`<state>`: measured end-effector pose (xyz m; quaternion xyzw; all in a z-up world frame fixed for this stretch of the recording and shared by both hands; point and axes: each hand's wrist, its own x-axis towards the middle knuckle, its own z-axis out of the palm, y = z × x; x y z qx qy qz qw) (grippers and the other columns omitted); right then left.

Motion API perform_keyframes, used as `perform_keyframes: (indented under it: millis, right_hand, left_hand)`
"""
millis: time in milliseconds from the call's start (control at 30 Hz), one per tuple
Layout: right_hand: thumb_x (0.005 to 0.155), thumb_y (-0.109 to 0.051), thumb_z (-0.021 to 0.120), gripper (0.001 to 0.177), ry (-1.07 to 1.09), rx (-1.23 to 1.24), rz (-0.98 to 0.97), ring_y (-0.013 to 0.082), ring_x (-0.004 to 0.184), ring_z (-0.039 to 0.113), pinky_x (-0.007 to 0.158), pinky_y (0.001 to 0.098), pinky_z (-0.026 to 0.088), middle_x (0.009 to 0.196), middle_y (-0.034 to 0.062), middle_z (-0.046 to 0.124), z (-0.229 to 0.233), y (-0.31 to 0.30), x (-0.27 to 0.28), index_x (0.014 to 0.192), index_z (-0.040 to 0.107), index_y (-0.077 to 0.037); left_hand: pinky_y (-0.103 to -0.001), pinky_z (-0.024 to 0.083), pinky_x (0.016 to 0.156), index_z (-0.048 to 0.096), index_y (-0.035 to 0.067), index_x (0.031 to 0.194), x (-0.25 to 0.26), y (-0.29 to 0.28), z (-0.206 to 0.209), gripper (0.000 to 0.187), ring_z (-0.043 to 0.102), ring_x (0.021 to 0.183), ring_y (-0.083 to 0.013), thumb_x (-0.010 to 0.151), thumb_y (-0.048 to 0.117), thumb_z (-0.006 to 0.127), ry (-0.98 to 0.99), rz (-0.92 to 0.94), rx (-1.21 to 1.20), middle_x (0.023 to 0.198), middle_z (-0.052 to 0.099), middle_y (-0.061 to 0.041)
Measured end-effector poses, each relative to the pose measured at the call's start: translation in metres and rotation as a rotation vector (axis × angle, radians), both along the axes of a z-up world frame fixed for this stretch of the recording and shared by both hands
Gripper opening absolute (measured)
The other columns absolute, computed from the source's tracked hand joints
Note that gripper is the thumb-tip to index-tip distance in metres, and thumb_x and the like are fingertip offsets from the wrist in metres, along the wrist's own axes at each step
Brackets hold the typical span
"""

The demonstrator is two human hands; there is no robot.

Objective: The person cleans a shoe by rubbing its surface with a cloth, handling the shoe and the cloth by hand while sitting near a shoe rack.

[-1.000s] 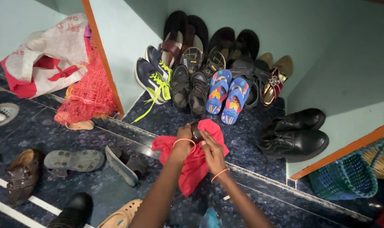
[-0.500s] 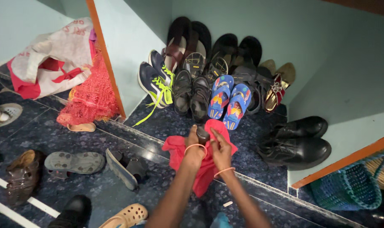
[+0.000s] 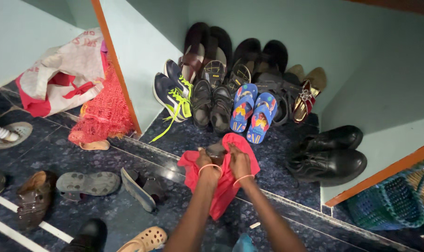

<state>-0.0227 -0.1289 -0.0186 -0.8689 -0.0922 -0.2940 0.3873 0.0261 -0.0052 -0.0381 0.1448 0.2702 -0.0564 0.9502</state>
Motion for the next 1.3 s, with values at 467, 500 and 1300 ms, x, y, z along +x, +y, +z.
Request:
perform_keyframes:
  millis: [467,500,1300]
  right_hand:
    - [0.084,-0.014,0.074,0.024,0.337,0.132,-0.312,0.0296,0.088,0.077,0.076,0.0401,0.059,0.096,0.0187,0.076,-0.078,-0.110,0.032,0.107,0.079,-0.013]
    - [0.084,-0.014,0.074,0.024,0.336,0.131,-0.313,0.0296,0.088,0.077,0.076,0.0401,0.059,0.096,0.0187,0.076,-0.071,-0.112,0.031,0.107,0.079,-0.013]
    - [0.082,-0.031,0.074,0.029,0.022,-0.807,0.195,0.0354,0.116,0.056,0.093,0.0501,0.045,0.104,0.0128,0.071,0.066,-0.006,-0.082,0.098,0.073,-0.007]
  left_hand:
    - [-0.040,0.060,0.074,0.068,0.010,0.108,-0.047,-0.013,0.041,0.046,0.074,0.086,-0.0262,0.066,0.008,0.086,-0.743,-0.327,1.136,0.097,0.075,-0.009]
    - [-0.042,0.060,0.071,0.069,0.010,0.105,-0.053,-0.008,0.052,0.046,0.076,0.082,-0.0303,0.062,0.010,0.086,-0.746,-0.381,1.541,0.091,0.076,-0.013]
    - [-0.040,0.059,0.081,0.076,-0.005,0.097,-0.024,0.046,-0.040,0.010,0.072,0.088,-0.0281,0.091,0.002,0.071,-1.026,-0.140,0.873,0.098,0.078,-0.017]
